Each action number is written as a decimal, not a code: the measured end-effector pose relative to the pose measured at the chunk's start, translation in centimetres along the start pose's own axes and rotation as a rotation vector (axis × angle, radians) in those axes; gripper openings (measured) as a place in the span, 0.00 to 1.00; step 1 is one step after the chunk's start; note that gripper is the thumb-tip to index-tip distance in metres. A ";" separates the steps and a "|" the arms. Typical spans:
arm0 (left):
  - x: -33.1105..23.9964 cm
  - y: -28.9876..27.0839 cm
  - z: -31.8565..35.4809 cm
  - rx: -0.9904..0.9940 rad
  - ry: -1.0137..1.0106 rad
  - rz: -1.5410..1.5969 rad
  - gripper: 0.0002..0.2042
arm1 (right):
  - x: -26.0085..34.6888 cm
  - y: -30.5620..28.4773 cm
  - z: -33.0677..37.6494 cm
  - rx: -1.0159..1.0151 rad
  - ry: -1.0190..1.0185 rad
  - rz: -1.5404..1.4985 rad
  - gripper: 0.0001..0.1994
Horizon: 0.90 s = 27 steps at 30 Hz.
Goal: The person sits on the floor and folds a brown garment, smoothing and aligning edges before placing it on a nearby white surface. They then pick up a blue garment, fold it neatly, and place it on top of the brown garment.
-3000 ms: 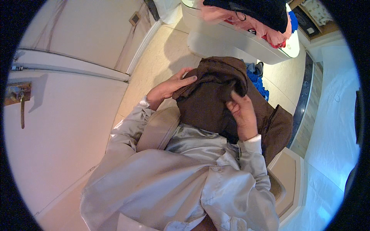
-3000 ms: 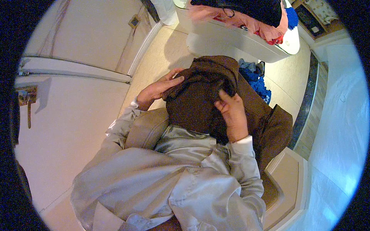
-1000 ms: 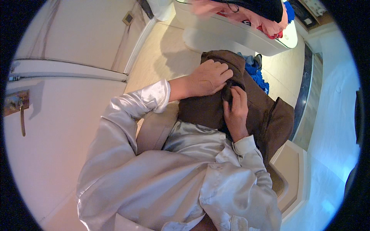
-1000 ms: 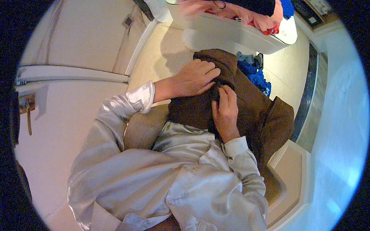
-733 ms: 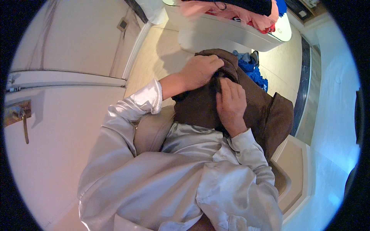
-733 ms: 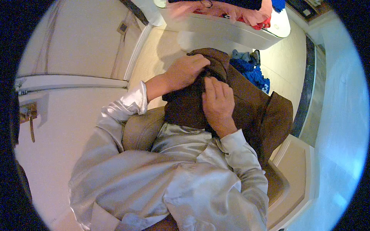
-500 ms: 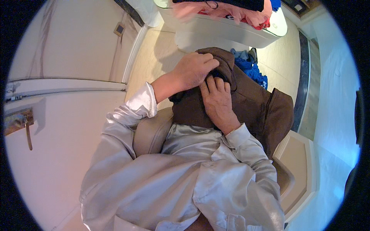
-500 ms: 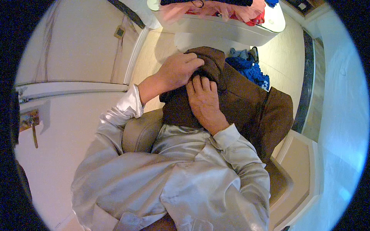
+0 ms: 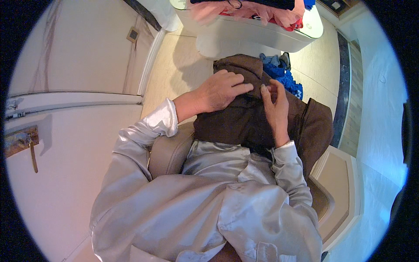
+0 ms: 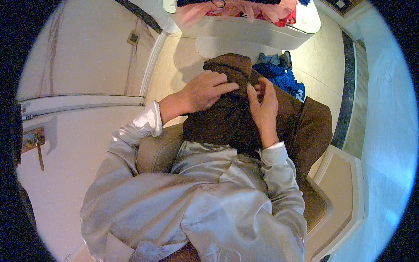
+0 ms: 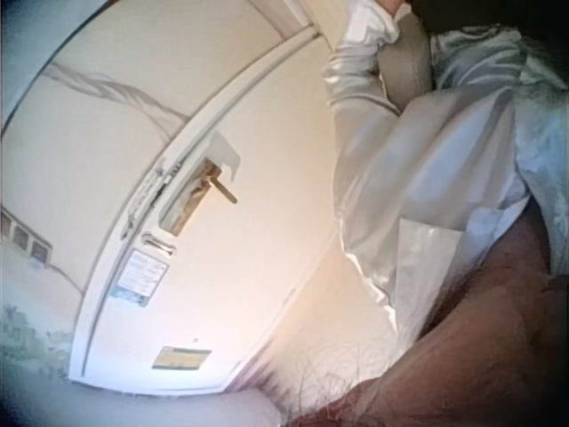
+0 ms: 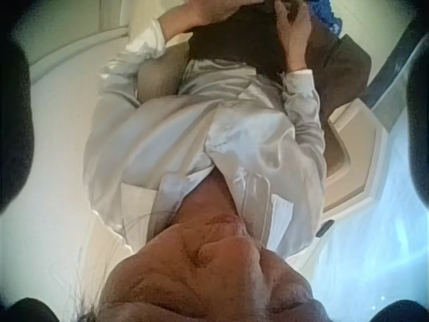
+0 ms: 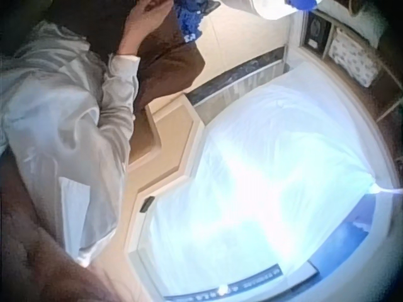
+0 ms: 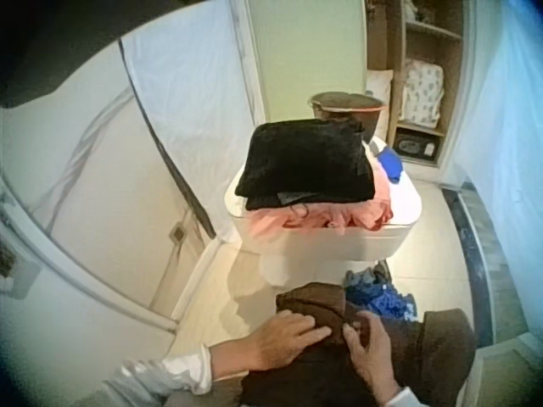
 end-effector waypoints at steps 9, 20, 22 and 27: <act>-0.9 1.2 0.4 0.206 0.114 -0.140 0.19 | -3.6 1.1 -0.4 0.050 0.134 -0.273 0.08; -1.4 0.0 0.6 0.131 0.069 -0.045 0.24 | 4.8 -1.2 0.9 0.233 0.116 -0.793 0.07; -1.4 0.1 0.7 0.131 0.062 -0.045 0.24 | 4.5 -1.7 0.9 0.276 0.093 -0.807 0.07; -1.1 -0.1 1.0 0.071 0.057 0.013 0.24 | 6.2 -1.7 1.4 0.340 -0.006 -0.460 0.07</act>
Point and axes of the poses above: each hand's wrist, its own z-axis away from the middle knuckle, its own y-axis out of the palm, x = y × z, the point moved 7 cm from there along -z, towards the middle knuckle, and after that the axes turned 1 degree about x, right-handed, at the moved point
